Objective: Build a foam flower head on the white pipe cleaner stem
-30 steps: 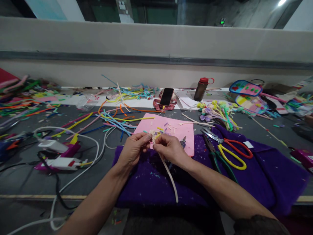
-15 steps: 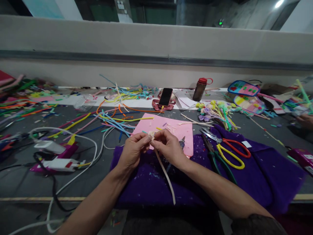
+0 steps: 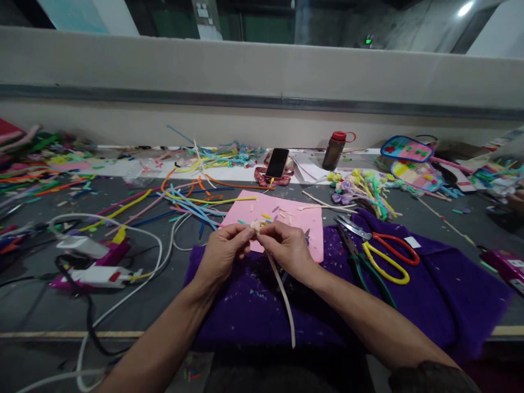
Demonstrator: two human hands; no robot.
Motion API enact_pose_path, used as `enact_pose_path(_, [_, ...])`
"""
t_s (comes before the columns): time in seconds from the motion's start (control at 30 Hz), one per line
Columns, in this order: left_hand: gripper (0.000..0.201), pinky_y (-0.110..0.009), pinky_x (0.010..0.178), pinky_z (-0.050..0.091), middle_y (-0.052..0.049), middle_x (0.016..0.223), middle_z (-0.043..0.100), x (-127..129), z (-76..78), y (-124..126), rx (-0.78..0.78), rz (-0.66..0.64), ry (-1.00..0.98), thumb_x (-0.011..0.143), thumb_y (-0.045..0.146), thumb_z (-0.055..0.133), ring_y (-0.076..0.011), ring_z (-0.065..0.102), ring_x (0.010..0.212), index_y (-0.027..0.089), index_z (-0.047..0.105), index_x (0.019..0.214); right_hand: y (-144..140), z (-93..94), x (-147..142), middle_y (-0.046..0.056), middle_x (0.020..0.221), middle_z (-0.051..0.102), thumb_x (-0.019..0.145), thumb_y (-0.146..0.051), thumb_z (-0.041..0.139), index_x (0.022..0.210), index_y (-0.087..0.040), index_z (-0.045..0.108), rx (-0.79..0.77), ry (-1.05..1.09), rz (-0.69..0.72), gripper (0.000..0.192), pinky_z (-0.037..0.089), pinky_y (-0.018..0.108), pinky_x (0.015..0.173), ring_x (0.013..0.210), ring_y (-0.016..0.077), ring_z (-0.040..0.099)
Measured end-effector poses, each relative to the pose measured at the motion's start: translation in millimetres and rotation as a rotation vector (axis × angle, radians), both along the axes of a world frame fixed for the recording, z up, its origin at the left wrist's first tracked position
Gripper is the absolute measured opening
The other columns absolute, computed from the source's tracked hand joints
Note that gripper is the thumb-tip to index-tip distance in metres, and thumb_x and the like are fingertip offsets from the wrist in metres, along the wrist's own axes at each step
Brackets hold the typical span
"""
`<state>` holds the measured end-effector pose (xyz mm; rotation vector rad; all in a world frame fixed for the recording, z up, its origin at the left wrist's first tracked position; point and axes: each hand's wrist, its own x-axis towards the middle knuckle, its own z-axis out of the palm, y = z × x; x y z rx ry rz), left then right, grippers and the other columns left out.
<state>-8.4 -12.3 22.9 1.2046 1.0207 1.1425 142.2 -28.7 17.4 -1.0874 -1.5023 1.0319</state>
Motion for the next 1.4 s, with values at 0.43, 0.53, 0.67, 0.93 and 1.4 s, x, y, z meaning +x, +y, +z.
enact_pose_path(0.43, [0.028,-0.018,0.039,0.03,0.001,0.048,0.053,-1.0,-2.2,-0.5,0.012,0.005,0.056,0.067,0.04,0.065,-0.0065,0.043,0.041,0.012,0.063,0.064,2.7,-1.1,3.1,0.001,0.069,0.063,0.08,-0.027,0.054,0.084,-0.018,0.066,0.157,-0.208,-0.012,0.015,0.04,0.021,0.048,0.056,0.0114,0.054])
enact_pose_path(0.53, [0.029,-0.018,0.039,0.03,0.0,0.049,0.054,-0.8,-3.3,0.0,0.003,0.0,0.064,0.067,0.04,0.065,-0.0067,0.043,0.041,0.012,0.063,0.064,4.0,-3.0,4.4,0.001,0.068,0.063,0.08,-0.026,0.054,0.083,-0.019,0.066,0.2,-0.249,-0.01,0.014,0.041,0.022,0.051,0.057,0.0123,0.056])
enact_pose_path(0.67, [0.029,-0.018,0.039,0.03,0.001,0.046,0.053,-0.4,-4.3,-0.1,0.011,-0.004,0.084,0.067,0.042,0.064,-0.0067,0.042,0.04,0.013,0.063,0.063,5.7,-4.8,5.9,0.002,0.068,0.064,0.08,-0.024,0.053,0.083,-0.02,0.067,0.263,-0.304,-0.018,0.014,0.042,0.023,0.054,0.059,0.0133,0.057])
enact_pose_path(0.93, [0.033,-0.018,0.04,0.032,0.0,0.048,0.054,-2.4,-5.6,1.0,0.076,-0.007,0.147,0.069,0.045,0.061,-0.007,0.043,0.04,0.013,0.066,0.068,5.9,-5.1,5.6,0.001,0.066,0.061,0.08,-0.027,0.054,0.08,-0.019,0.064,0.24,-0.3,-0.035,0.013,0.042,0.023,0.053,0.057,0.0127,0.055])
enact_pose_path(1.4, [0.034,-0.018,0.033,0.031,-0.004,0.057,0.062,-0.8,-2.3,5.7,-0.031,0.024,-0.067,0.07,0.045,0.06,-0.0063,0.046,0.038,0.012,0.064,0.064,5.1,3.0,1.4,-0.001,0.068,0.058,0.074,-0.035,0.061,0.079,-0.016,0.056,-0.239,0.215,0.127,0.02,0.039,0.018,0.044,0.051,0.0079,0.053])
